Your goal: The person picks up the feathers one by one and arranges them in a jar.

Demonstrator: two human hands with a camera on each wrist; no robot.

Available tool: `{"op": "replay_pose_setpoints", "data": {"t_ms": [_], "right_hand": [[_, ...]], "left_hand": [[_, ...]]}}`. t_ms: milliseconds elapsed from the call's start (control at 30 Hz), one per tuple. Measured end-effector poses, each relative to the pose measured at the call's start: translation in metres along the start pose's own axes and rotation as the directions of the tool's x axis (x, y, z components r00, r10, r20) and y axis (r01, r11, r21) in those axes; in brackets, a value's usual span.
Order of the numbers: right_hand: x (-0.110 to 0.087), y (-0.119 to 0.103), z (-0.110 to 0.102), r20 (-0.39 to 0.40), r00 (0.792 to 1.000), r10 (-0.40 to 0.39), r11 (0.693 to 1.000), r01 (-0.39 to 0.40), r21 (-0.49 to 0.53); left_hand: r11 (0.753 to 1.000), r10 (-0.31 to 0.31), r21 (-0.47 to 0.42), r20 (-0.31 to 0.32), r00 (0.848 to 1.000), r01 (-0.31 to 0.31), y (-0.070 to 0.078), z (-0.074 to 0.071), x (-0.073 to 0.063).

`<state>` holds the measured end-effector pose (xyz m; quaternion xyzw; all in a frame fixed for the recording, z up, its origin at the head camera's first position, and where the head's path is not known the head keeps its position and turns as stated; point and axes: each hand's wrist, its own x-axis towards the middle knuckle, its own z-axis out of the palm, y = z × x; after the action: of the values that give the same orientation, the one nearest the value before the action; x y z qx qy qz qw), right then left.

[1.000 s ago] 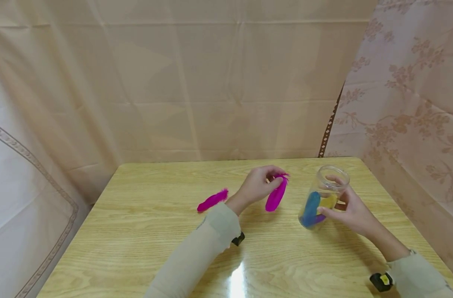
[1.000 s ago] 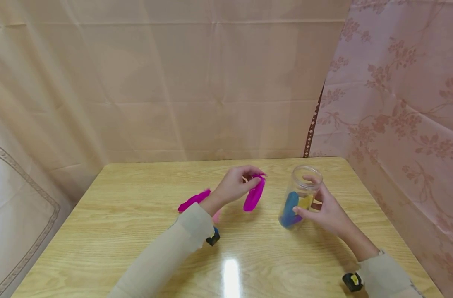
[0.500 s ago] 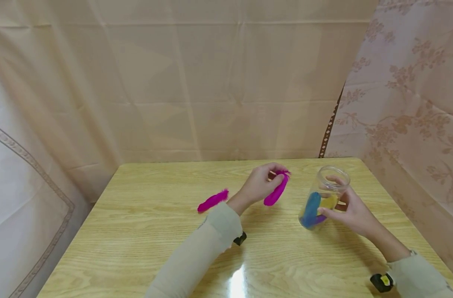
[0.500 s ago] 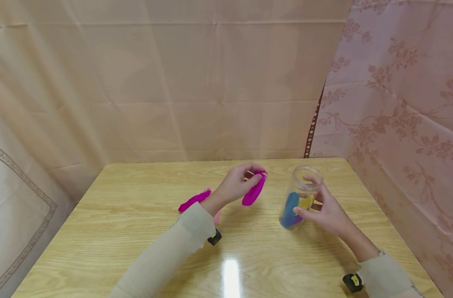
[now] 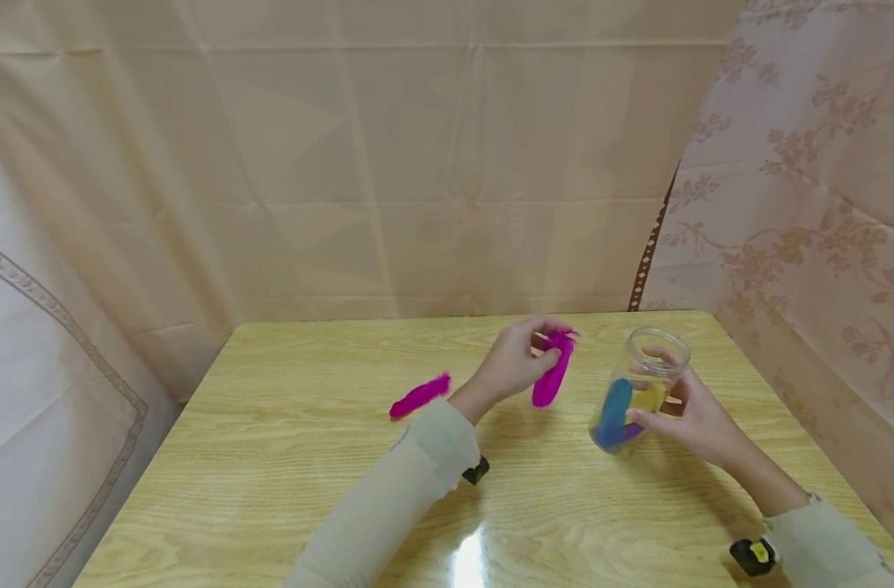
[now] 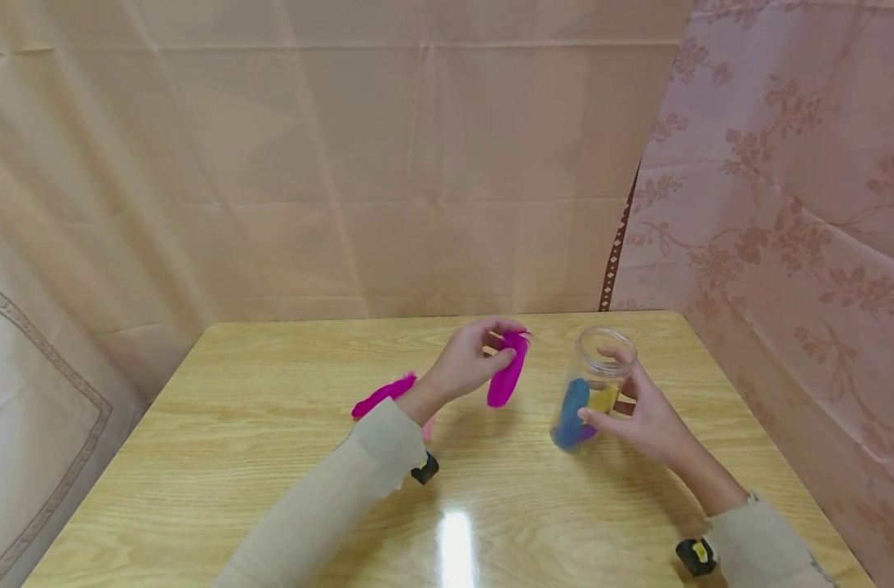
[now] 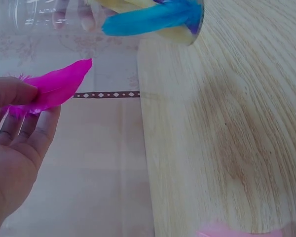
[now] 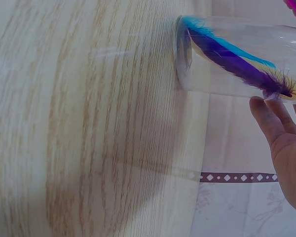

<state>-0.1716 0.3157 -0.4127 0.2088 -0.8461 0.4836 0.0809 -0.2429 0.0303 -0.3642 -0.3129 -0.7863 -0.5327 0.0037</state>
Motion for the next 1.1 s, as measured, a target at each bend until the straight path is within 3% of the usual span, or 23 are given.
{"op": "replay_pose_setpoints", "data": {"t_ms": [567,867,1100], "right_hand": [[0.004,0.003,0.008,-0.02,1.0,0.016,1.0,-0.016,-0.015],[0.003,0.0,0.008,-0.019,1.0,0.004,1.0,-0.004,0.001],[0.004,0.0,0.008,-0.015,1.0,-0.005,1.0,0.005,0.01]], "left_hand": [[0.997,0.078,0.027,0.035,0.996,-0.079,0.002,-0.005,0.005],[0.994,0.109,-0.013,0.037,0.993,-0.109,0.012,-0.003,0.005],[0.994,0.095,-0.064,0.049,0.994,-0.091,0.015,-0.002,0.005]]}}
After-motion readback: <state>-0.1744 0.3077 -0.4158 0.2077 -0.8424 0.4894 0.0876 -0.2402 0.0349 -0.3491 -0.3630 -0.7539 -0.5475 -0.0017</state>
